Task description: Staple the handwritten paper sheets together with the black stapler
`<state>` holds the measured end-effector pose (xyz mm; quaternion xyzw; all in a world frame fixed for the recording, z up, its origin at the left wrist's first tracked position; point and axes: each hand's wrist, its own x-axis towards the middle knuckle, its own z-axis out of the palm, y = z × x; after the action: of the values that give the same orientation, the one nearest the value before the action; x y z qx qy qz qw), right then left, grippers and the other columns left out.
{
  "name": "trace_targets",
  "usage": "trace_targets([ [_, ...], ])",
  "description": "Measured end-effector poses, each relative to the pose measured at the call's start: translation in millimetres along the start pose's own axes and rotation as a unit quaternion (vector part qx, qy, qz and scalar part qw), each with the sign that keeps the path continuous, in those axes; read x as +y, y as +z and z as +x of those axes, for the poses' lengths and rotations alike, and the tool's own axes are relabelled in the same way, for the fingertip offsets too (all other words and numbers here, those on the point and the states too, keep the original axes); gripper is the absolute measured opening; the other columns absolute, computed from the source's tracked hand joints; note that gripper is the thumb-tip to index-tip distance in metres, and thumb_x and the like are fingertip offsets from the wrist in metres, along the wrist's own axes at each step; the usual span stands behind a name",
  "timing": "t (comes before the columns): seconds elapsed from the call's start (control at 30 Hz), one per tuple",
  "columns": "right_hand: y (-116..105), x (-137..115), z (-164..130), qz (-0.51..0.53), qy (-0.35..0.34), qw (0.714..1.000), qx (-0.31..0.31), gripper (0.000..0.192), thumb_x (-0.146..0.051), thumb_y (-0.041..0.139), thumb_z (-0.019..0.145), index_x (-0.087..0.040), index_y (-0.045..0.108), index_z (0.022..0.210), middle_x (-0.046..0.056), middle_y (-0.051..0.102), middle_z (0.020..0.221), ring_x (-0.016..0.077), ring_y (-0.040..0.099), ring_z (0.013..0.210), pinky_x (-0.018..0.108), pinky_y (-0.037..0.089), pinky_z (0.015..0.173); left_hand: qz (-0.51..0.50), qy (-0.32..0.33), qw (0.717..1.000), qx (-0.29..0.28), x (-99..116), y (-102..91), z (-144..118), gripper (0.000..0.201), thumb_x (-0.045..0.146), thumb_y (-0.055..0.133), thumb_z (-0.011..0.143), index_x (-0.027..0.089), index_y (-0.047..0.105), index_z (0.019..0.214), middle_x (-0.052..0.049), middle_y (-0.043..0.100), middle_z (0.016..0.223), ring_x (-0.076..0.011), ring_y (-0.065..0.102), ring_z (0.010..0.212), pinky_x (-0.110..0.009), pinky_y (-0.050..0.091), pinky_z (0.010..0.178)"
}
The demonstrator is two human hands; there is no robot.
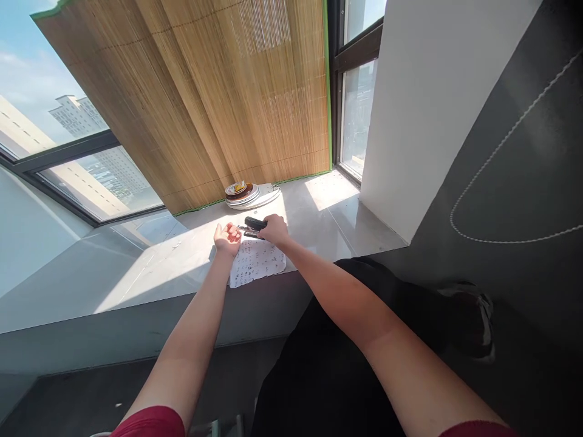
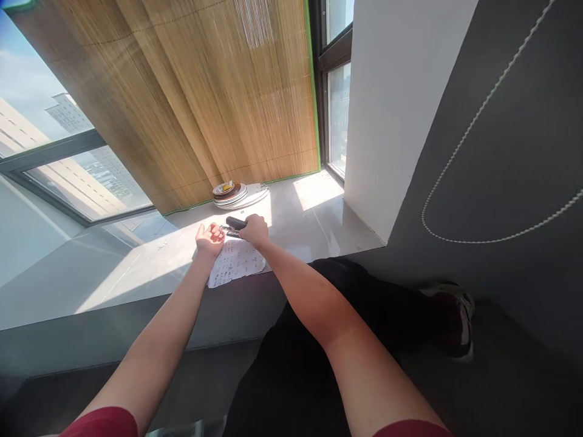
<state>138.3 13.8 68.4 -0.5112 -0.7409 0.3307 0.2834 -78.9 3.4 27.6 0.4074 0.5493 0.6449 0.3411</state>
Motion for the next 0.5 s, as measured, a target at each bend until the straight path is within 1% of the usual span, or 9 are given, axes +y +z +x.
trace_targets([
  [0.07, 3, 1, -2, -0.014, 0.012, 1.000, -0.020, 0.024, -0.019, 0.090, 0.082, -0.015, 0.080, 0.104, 0.015, 0.080, 0.105, 0.0261, 0.076, 0.092, 0.027, 0.052, 0.064, 0.025, 0.008, 1.000, -0.008, 11, -1.2, 0, 0.054, 0.069, 0.024, 0.114, 0.030, 0.034, 0.077, 0.004, 0.024, 0.058, -0.0175, 0.030, 0.052, -0.033, 0.042, 0.054],
  [0.1, 4, 1, -2, -0.030, 0.008, 0.999, -0.029, 0.025, -0.018, 0.089, 0.083, -0.014, 0.079, 0.106, 0.015, 0.080, 0.105, 0.0268, 0.076, 0.092, 0.028, 0.053, 0.064, 0.041, 0.005, 0.999, -0.012, 18, -2.2, 3, 0.053, 0.065, 0.024, 0.116, 0.030, 0.030, 0.076, 0.005, 0.019, 0.057, -0.0166, 0.023, 0.051, -0.033, 0.037, 0.052],
  [0.17, 4, 1, -3, -0.062, -0.005, 0.997, -0.052, 0.027, -0.017, 0.085, 0.087, -0.014, 0.078, 0.113, 0.016, 0.080, 0.104, 0.0275, 0.077, 0.091, 0.029, 0.055, 0.065, 0.085, -0.001, 0.996, -0.020, 35, -3.4, 15, 0.050, 0.053, 0.026, 0.118, 0.030, 0.027, 0.074, 0.006, 0.016, 0.056, -0.0158, 0.016, 0.052, -0.032, 0.029, 0.050],
  [0.23, 3, 0, -3, -0.088, -0.009, 0.993, -0.079, 0.028, -0.017, 0.082, 0.090, -0.013, 0.076, 0.117, 0.017, 0.079, 0.104, 0.0280, 0.078, 0.090, 0.031, 0.057, 0.068, 0.169, 0.000, 0.986, -0.018, 49, -1.2, 32, 0.049, 0.039, 0.030, 0.119, 0.030, 0.028, 0.071, 0.007, 0.018, 0.055, -0.0154, 0.014, 0.053, -0.031, 0.025, 0.052],
  [0.3, 0, -1, -3, -0.107, -0.004, 0.990, -0.096, 0.031, -0.016, 0.081, 0.090, -0.013, 0.076, 0.120, 0.017, 0.079, 0.106, 0.0289, 0.079, 0.092, 0.033, 0.058, 0.071, 0.223, 0.010, 0.975, -0.012, 55, 6.5, 51, 0.048, 0.026, 0.044, 0.116, 0.028, 0.035, 0.069, 0.008, 0.022, 0.054, -0.0152, 0.017, 0.056, -0.029, 0.028, 0.056],
  [0.33, -1, -1, -2, -0.117, 0.000, 0.988, -0.100, 0.033, -0.016, 0.081, 0.089, -0.014, 0.075, 0.122, 0.017, 0.079, 0.109, 0.0298, 0.079, 0.095, 0.033, 0.059, 0.072, 0.253, 0.014, 0.967, -0.016, 55, 12.5, 60, 0.046, 0.020, 0.053, 0.112, 0.027, 0.042, 0.068, 0.008, 0.027, 0.053, -0.0151, 0.022, 0.058, -0.028, 0.031, 0.059],
  [0.4, -3, -3, -1, -0.136, 0.003, 0.985, -0.104, 0.038, -0.015, 0.082, 0.088, -0.015, 0.075, 0.125, 0.017, 0.078, 0.116, 0.0314, 0.078, 0.101, 0.034, 0.059, 0.075, 0.310, 0.026, 0.950, -0.037, 49, 27.3, 74, 0.036, 0.006, 0.072, 0.099, 0.022, 0.057, 0.070, 0.008, 0.043, 0.057, -0.0146, 0.036, 0.066, -0.025, 0.037, 0.069],
  [0.43, -4, -3, -1, -0.141, 0.005, 0.984, -0.107, 0.039, -0.016, 0.083, 0.088, -0.016, 0.074, 0.126, 0.017, 0.078, 0.118, 0.0319, 0.078, 0.103, 0.035, 0.060, 0.076, 0.334, 0.033, 0.941, -0.049, 44, 35.1, 80, 0.030, 0.000, 0.076, 0.094, 0.020, 0.064, 0.074, 0.008, 0.049, 0.060, -0.0146, 0.041, 0.070, -0.023, 0.039, 0.075],
  [0.5, -3, -4, -1, -0.145, 0.008, 0.983, -0.109, 0.039, -0.018, 0.083, 0.088, -0.017, 0.074, 0.127, 0.017, 0.077, 0.120, 0.0323, 0.077, 0.106, 0.036, 0.060, 0.079, 0.372, 0.046, 0.925, -0.070, 36, 49.2, 91, 0.025, -0.005, 0.077, 0.090, 0.017, 0.071, 0.082, 0.009, 0.056, 0.065, -0.0146, 0.047, 0.077, -0.021, 0.041, 0.085],
])
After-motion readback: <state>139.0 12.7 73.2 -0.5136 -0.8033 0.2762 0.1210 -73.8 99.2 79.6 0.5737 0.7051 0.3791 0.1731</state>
